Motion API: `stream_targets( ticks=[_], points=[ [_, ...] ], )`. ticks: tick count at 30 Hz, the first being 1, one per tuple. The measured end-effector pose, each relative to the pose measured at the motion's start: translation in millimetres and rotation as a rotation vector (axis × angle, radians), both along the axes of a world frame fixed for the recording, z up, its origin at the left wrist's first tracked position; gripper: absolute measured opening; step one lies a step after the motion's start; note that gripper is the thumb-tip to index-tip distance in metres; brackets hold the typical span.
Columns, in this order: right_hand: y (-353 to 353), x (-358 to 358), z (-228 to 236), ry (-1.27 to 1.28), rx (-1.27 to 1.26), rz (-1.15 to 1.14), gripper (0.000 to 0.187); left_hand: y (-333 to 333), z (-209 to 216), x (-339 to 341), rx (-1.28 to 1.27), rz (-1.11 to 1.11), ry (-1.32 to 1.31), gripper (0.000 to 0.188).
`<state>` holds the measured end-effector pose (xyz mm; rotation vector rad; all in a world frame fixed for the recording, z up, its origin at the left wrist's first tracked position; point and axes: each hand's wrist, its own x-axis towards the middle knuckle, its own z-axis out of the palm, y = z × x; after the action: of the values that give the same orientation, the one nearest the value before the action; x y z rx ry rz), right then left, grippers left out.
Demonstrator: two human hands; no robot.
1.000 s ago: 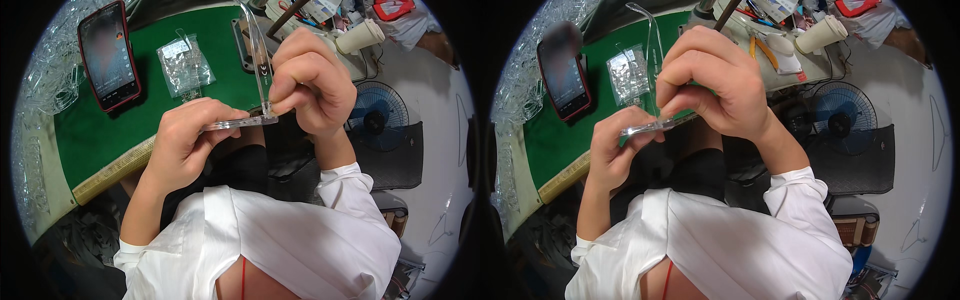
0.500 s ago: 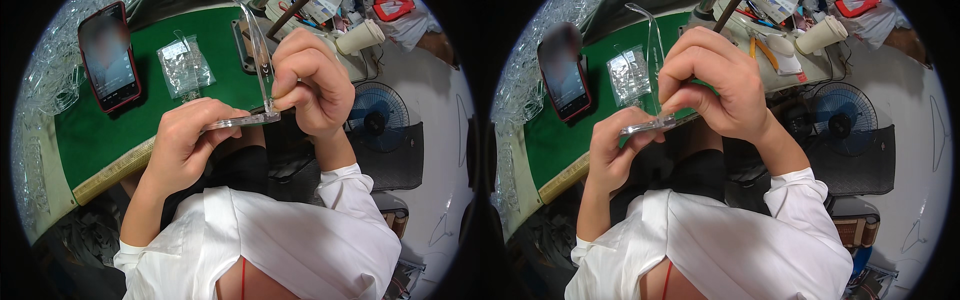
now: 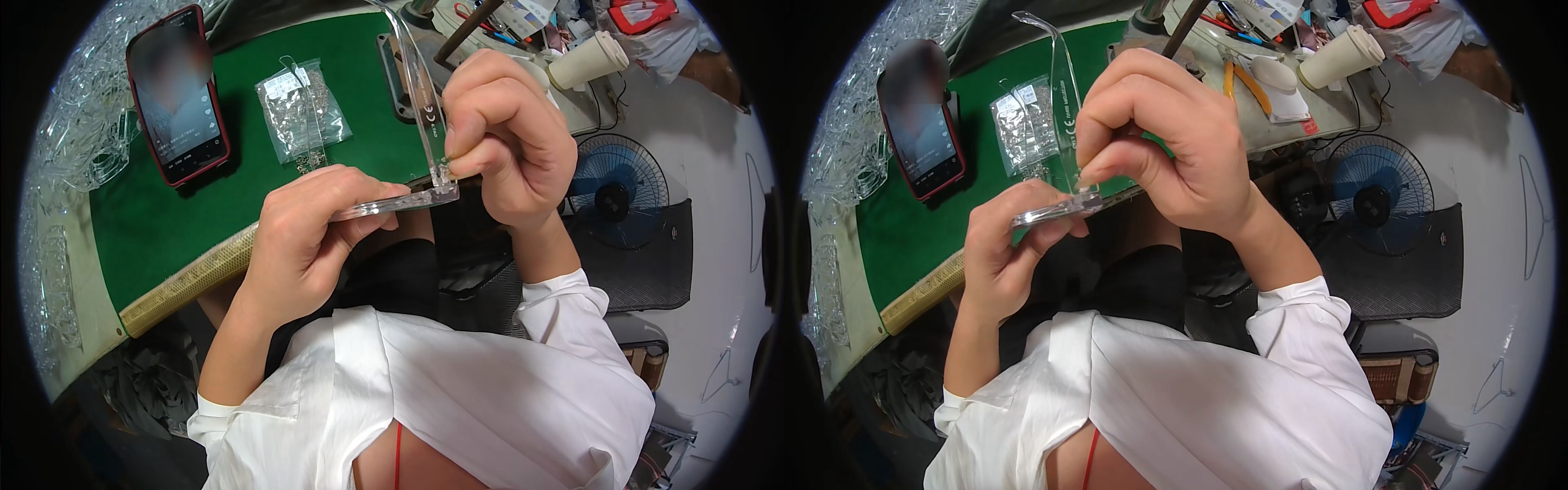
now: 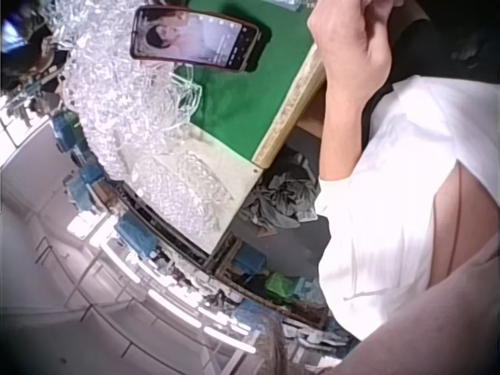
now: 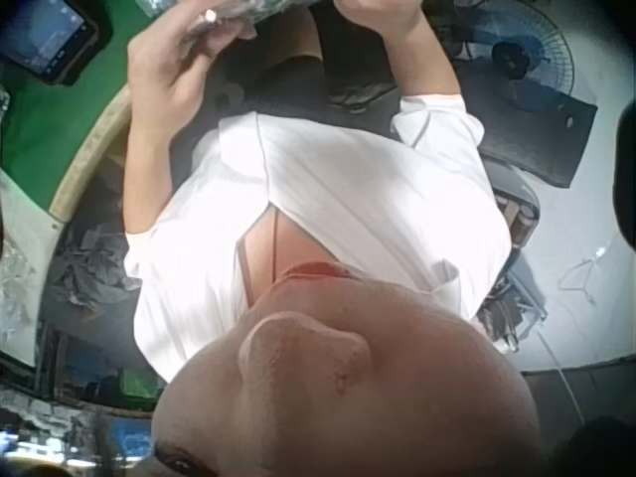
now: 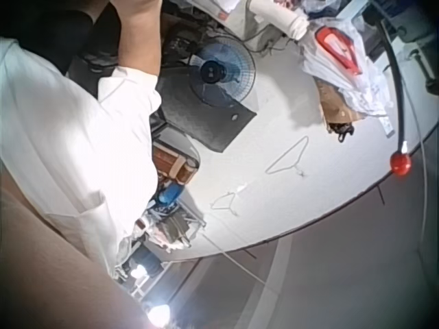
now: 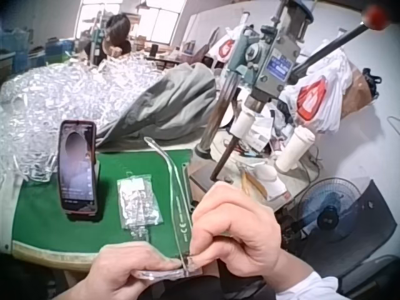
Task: The person repeatedly picks up clear plastic decorative pieces and small metal components from a green work surface, then fastens the components to the plastic pieces by hand. The person places each assembled piece aside and continues the cycle with additional items.
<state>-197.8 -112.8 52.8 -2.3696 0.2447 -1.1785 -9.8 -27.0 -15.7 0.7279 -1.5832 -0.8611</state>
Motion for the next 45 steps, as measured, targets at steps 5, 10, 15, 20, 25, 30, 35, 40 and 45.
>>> stream_targets(
  ticks=[5, 10, 15, 20, 25, 30, 35, 40, 45],
  points=[
    [1.6, -1.1, 0.5, -0.008, 0.065, 0.014, 0.012, -0.8, -1.7, 0.3, -0.030, 0.025, -0.015, 0.030],
    [-3.0, -2.2, 2.1, -0.006, 0.063, 0.058, 0.010, -1.6, -2.7, -0.4, -0.030, 0.013, 0.001, 0.031],
    [-3.2, -1.3, -0.4, -0.017, 0.054, 0.038, 0.012, -0.6, -0.9, 2.6, 0.042, -0.065, -0.018, 0.015],
    [-4.1, -2.0, -3.7, -0.055, 0.113, 0.060, 0.013, 0.3, 0.2, -2.1, 0.114, -0.079, 0.043, 0.010],
    [-3.5, -2.0, -3.0, -0.053, 0.133, 0.055, 0.012, -2.1, -1.1, -0.9, 0.078, -0.058, 0.019, 0.010],
    [-3.9, -2.4, -4.9, -0.060, 0.145, 0.048, 0.012, -3.2, -2.8, -0.1, 0.031, -0.050, 0.006, 0.011],
    [-7.6, -4.8, -7.7, -0.106, 0.188, 0.072, 0.014, -5.6, -1.1, -3.4, 0.068, -0.071, 0.024, 0.013],
    [-19.4, -4.2, -20.4, -0.305, 0.355, 0.040, 0.027, -24.3, 0.8, -15.6, 0.086, -0.049, 0.019, 0.018],
    [-40.0, -21.6, -25.0, -0.488, 0.517, -0.161, 0.033, -82.6, 6.0, -53.2, 0.048, 0.048, 0.242, 0.018]
  ],
)
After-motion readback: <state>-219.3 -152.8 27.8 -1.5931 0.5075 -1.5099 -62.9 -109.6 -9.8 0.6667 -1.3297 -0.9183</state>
